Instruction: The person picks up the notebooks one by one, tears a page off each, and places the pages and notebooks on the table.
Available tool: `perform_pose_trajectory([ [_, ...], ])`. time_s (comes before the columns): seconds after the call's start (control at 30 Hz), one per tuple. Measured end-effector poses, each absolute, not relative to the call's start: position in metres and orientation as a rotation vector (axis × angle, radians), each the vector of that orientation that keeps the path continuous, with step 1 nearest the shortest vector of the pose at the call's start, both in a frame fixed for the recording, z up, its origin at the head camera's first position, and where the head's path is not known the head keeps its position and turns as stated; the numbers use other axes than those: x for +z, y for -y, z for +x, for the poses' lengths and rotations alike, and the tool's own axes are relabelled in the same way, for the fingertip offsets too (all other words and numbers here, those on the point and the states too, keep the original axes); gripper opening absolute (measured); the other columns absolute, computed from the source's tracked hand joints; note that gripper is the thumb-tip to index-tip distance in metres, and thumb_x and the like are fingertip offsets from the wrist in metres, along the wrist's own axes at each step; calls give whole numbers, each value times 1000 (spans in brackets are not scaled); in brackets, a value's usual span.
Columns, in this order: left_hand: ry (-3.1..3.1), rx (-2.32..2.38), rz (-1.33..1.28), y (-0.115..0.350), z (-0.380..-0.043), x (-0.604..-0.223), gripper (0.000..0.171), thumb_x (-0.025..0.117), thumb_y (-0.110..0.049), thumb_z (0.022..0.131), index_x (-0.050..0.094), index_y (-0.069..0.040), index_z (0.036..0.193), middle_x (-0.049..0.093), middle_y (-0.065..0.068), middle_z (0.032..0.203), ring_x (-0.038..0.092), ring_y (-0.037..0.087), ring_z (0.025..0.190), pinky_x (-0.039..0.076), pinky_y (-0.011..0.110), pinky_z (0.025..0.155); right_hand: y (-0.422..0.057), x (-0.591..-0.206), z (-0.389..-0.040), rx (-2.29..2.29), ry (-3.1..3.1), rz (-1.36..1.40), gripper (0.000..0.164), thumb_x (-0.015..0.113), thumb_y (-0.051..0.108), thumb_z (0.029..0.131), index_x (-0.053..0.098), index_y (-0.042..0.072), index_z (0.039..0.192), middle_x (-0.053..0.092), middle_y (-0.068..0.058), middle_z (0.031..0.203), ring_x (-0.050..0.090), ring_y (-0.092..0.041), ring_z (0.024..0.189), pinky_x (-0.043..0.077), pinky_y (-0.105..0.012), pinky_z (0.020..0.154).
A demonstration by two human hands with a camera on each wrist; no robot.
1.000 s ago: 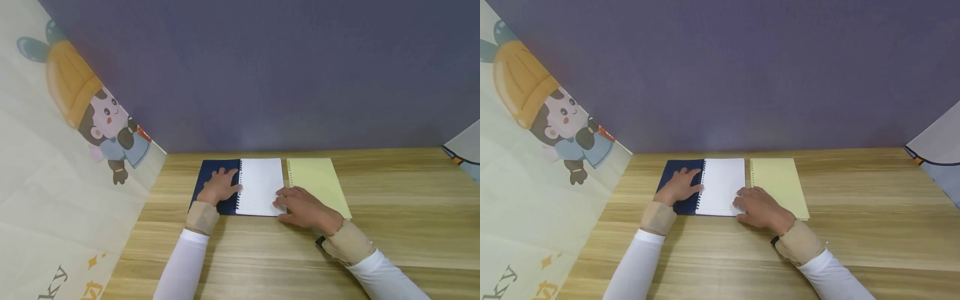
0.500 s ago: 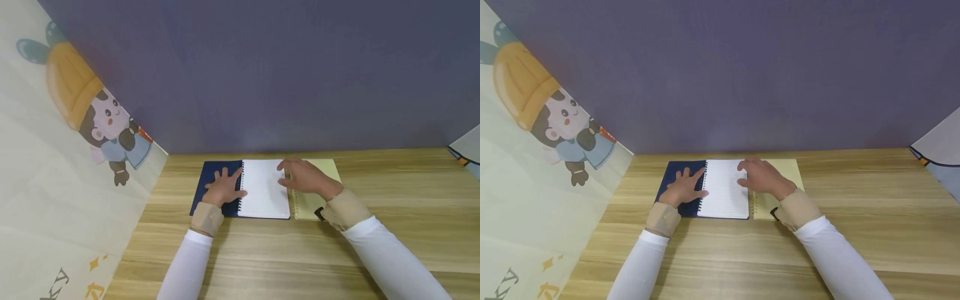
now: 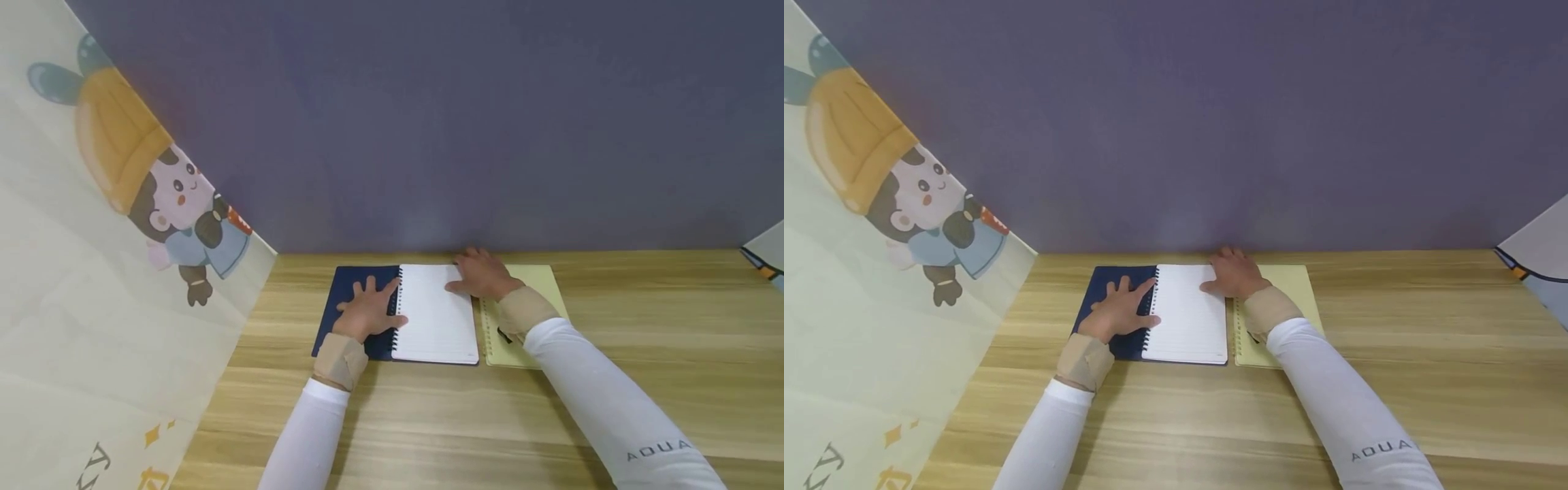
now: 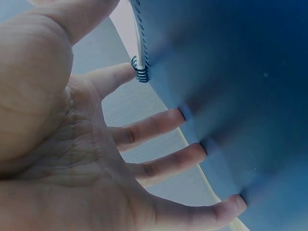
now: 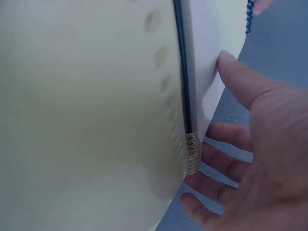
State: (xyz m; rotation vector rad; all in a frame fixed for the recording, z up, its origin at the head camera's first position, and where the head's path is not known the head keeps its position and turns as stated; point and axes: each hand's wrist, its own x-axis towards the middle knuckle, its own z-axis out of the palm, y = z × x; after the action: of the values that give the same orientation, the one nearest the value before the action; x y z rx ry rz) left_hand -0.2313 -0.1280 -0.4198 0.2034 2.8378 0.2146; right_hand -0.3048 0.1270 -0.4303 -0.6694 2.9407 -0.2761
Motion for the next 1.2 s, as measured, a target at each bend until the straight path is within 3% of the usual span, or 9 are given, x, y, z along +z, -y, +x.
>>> perform_pose_trajectory([
  [0.27, -2829, 208, 206, 128, -231, -420, 84, 55, -64, 78, 11, -42, 146, 3, 15, 152, 2, 45, 134, 21, 72, 84, -125, -428, -299, -236, -2985, -659, 69, 59, 56, 80, 51, 5, 126, 46, -17, 126, 43, -36, 113, 36, -47, 89],
  [0.6, -2828, 215, 212, 131, -228, -420, 85, 56, -64, 77, 11, -42, 146, 4, 15, 152, 3, 45, 134, 21, 72, 84, -119, -426, -289, -376, -3051, -600, 67, 64, 46, 80, 46, 2, 127, 49, -17, 120, 50, -34, 106, 41, -44, 82],
  [0.8, -2831, 204, 229, 131, -228, -420, 86, 57, -64, 76, 13, -41, 146, 6, 16, 151, 5, 46, 134, 22, 72, 83, -119, -416, -277, -845, -2950, -529, 39, 59, 44, 85, 56, 5, 85, 51, -9, 74, 48, -23, 65, 39, -35, 55],
  [0.87, -2831, 195, 227, 132, -228, -420, 88, 57, -65, 76, 11, -39, 147, 6, 15, 152, 5, 45, 134, 23, 72, 83, -119, -414, -272, -1006, -2802, -473, 35, 56, 44, 87, 57, 9, 81, 47, -7, 61, 43, -20, 53, 38, -34, 50],
  [1.0, -2842, 180, 215, 135, -229, -420, 81, 49, -64, 82, 12, -35, 148, 6, 12, 152, 5, 43, 135, 23, 71, 84, -119, -416, -258, -1083, -2609, -382, 35, 50, 40, 92, 58, 8, 82, 48, -9, 56, 47, -21, 48, 43, -36, 52],
  [1.2, -2884, 128, 195, 136, -233, -422, 52, 37, -46, 96, 25, -34, 145, 12, 6, 151, 9, 41, 134, 28, 69, 80, -120, -426, -248, -1066, -2573, -327, 35, 46, 32, 95, 47, 4, 75, 54, -13, 64, 57, -25, 56, 46, -34, 56],
])
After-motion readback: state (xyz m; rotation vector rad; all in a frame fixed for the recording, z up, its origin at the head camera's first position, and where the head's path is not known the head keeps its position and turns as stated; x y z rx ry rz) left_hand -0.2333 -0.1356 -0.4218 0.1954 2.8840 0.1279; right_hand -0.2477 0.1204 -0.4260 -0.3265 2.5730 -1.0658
